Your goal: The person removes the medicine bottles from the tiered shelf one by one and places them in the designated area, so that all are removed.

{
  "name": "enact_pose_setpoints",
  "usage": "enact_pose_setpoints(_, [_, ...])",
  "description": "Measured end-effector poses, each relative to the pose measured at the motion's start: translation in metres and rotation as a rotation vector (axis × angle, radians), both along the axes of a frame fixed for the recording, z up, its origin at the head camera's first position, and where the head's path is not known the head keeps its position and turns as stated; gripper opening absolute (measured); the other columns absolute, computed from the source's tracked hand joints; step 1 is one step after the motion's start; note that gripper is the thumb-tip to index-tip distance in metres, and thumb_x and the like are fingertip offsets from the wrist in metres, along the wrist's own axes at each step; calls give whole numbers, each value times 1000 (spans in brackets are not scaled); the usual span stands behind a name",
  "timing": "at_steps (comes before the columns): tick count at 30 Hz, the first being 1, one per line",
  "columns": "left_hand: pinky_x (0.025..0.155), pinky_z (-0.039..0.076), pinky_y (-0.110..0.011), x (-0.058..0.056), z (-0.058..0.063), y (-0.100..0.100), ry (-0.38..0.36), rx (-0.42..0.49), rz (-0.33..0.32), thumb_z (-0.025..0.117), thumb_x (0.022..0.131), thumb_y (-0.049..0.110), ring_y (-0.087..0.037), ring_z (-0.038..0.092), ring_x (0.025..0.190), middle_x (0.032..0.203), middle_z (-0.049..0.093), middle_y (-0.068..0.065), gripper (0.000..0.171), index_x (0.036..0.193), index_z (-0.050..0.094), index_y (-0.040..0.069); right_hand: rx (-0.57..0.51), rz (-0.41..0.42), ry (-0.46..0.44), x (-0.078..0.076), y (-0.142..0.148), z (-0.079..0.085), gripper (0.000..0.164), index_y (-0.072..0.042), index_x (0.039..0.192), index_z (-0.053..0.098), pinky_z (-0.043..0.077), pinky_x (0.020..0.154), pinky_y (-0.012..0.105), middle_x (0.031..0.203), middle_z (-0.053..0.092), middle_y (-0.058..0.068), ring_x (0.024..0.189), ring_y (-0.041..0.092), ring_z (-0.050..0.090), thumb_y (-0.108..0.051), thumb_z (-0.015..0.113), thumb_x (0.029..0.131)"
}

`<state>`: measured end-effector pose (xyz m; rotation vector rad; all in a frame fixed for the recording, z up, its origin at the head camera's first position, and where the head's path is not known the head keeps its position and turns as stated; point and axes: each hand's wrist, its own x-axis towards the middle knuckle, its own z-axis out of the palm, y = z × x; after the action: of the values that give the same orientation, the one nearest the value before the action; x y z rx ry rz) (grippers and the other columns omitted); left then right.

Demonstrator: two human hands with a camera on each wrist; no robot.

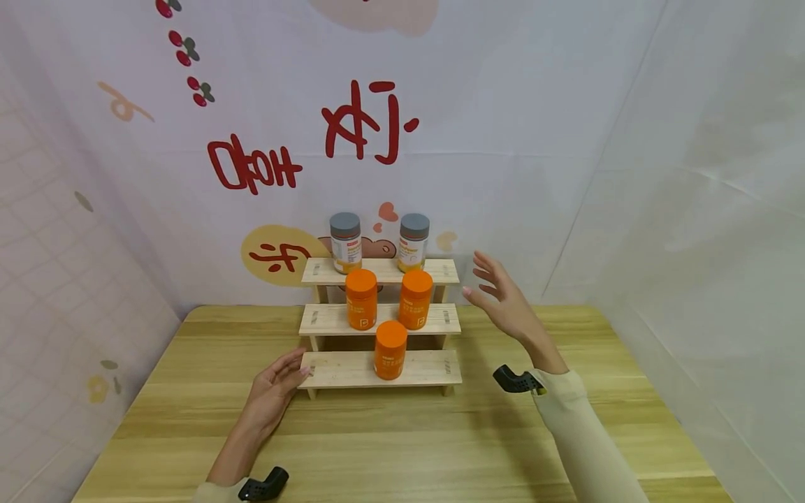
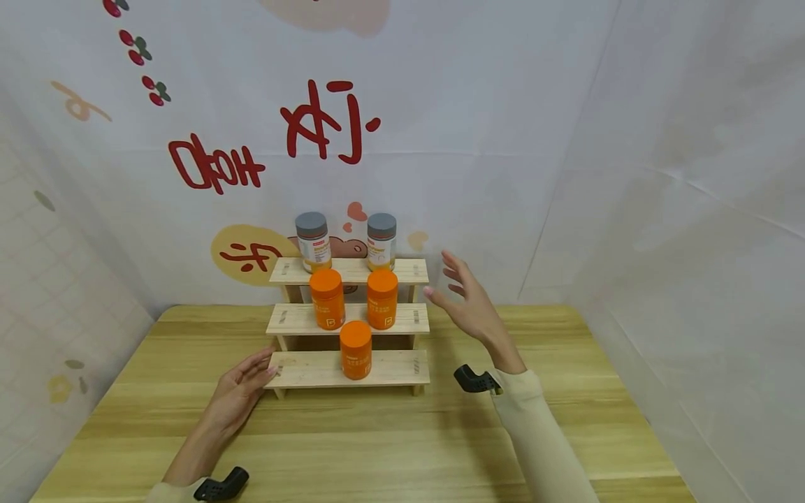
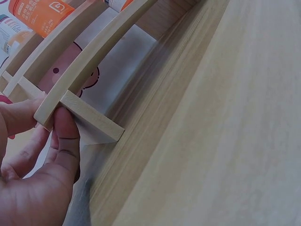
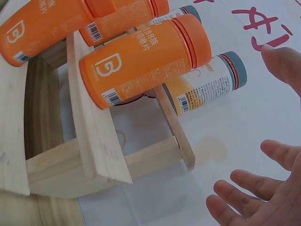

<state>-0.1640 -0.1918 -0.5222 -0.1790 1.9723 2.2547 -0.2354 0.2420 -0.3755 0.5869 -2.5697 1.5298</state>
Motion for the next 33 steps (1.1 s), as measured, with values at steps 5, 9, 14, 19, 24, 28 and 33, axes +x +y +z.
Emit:
enact_pose_setpoints(5, [89,52,-16,1,2,0,-3,2,0,69,99,11,-3,55,108,124,50,1,64,155,41,1,-34,25,-9,-9,-8,3,76,-23,164,22,29,122,61,169,26,9,152,41,31,-28,66,102])
enact_pose_setpoints(9, [89,53,-17,0,3,1,4,8,4,69,98,10,-4,58,105,122,52,1,64,155,40,-1,-37,23,-24,-15,-15,5,77,-24,164,23,31,122,58,168,28,13,152,40,33,-29,67,101])
enact_pose_setpoints(14, [88,53,-18,0,2,1,5,13,6,70,97,9,-4,60,105,121,53,1,65,154,40,-1,-32,24,-46,-21,-22,9,79,-22,164,23,32,121,58,167,29,14,151,39,35,-35,67,101])
enact_pose_setpoints(19, [88,53,-18,2,1,1,10,4,-1,70,98,11,-3,61,105,121,53,1,65,154,40,-1,-37,33,-60,-26,-32,13,80,-21,164,24,31,121,59,165,32,18,149,39,38,-38,68,100])
enact_pose_setpoints(24, [88,53,-17,3,0,0,5,0,-6,70,98,11,-3,62,105,121,52,1,65,155,40,-1,-30,31,-86,-31,-42,20,77,-27,164,25,32,120,60,165,33,15,149,37,38,-38,67,100])
enact_pose_setpoints(28, [88,53,-17,2,-1,0,5,12,3,70,97,9,-3,63,104,120,53,1,65,154,40,-1,-22,18,-105,-36,-51,27,79,-26,164,25,36,118,61,165,34,10,149,36,39,-41,68,99])
enact_pose_setpoints(33, [89,53,-17,1,-1,0,13,8,-7,69,98,10,-3,63,105,122,53,0,64,155,40,0,-36,7,-132,-42,-58,35,82,-27,163,27,39,116,60,165,35,9,149,35,40,-48,70,96])
